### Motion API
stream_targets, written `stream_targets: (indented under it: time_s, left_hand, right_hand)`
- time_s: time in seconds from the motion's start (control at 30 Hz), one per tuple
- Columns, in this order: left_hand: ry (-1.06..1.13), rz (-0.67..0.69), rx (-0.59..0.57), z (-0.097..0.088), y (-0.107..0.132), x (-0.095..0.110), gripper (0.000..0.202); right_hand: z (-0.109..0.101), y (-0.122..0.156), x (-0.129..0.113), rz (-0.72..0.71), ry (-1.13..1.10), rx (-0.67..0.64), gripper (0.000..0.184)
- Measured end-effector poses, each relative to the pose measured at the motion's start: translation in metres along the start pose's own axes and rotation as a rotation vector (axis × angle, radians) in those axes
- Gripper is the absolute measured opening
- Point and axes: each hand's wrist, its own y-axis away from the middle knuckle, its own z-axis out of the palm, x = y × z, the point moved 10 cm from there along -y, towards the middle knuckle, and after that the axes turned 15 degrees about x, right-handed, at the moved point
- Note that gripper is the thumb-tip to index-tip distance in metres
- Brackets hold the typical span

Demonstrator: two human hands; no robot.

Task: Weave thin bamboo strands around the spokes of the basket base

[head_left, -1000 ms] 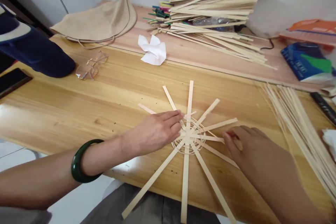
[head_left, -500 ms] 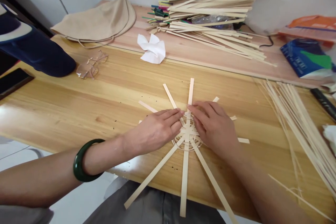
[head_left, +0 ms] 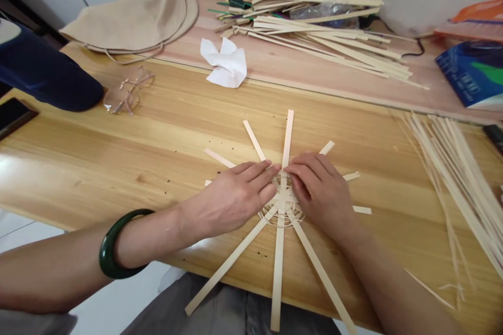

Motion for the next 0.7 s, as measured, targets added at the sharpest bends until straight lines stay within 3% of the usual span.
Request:
stream_targets:
  time_s: [0.47, 0.6, 0.7]
  left_hand:
    - [-0.070, 0.066, -0.036, 0.005, 0.001, 0.003, 0.012]
    - [-0.082, 0.104, -0.023, 0.004, -0.001, 0.005, 0.014]
    - [-0.069, 0.095, 0.024, 0.003, 0.000, 0.003, 0.018]
  right_hand:
    - [0.002, 0.000, 0.008, 0.089, -0.047, -0.031, 0.026]
    - [-0.022, -0.009, 0.006, 0.057, 0.019, 0.037, 0.028]
    - [-0.052, -0.012, 0.011, 0.088, 0.249, 0.011, 0.015]
